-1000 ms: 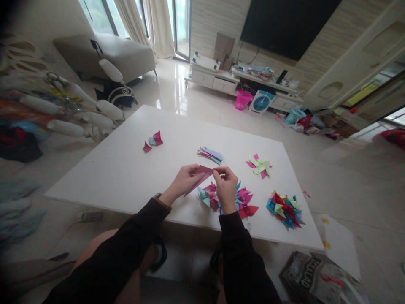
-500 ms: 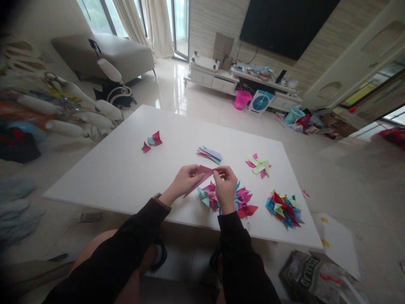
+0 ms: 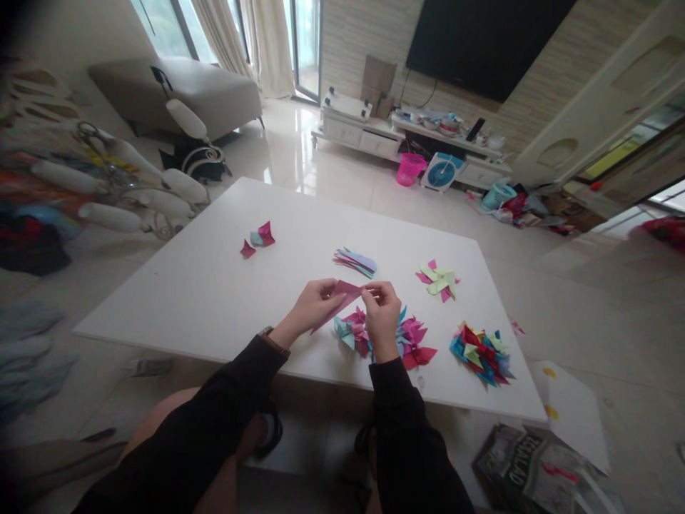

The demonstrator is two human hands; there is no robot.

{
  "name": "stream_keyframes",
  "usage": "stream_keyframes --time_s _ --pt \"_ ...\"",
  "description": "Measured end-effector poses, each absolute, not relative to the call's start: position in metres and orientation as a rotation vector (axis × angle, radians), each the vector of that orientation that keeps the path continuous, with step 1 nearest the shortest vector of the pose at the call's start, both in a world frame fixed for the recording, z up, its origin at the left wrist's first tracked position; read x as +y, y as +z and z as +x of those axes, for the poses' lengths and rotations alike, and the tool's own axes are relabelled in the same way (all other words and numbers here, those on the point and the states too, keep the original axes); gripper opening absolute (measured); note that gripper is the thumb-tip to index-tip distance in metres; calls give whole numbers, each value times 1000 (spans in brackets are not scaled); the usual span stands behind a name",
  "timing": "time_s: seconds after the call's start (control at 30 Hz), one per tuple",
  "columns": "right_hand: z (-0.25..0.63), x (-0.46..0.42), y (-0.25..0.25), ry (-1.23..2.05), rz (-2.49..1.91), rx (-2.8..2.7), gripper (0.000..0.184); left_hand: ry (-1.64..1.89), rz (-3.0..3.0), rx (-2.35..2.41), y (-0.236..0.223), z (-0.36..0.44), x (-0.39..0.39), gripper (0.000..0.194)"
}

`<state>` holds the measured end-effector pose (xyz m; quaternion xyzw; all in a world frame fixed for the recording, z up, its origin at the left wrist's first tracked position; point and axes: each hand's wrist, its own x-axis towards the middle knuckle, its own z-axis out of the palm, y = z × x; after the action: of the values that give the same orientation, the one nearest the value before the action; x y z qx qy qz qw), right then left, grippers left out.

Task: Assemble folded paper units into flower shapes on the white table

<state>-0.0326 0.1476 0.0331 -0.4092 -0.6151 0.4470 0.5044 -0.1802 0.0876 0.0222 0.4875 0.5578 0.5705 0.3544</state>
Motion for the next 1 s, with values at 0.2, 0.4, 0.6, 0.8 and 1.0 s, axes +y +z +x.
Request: stream_keyframes --time_s 0.2,0.4,0.6,0.8,1.0 --pt "-33 148 33 1034 -982 -1494 8 1459 1262 1408 21 -180 87 16" --pt "-33 147 36 958 -977 -1554 8 1460 1291 1430 21 -180 88 14" --pt "-33 145 39 934 -962 -1600 6 1471 1288 1417 18 -181 89 15" --pt "-33 144 40 906 -955 -1605 3 1484 1273 1401 17 -181 89 14" --pt "-34 144 40 901 -965 -1599 5 1483 1270 1390 18 -181 90 15"
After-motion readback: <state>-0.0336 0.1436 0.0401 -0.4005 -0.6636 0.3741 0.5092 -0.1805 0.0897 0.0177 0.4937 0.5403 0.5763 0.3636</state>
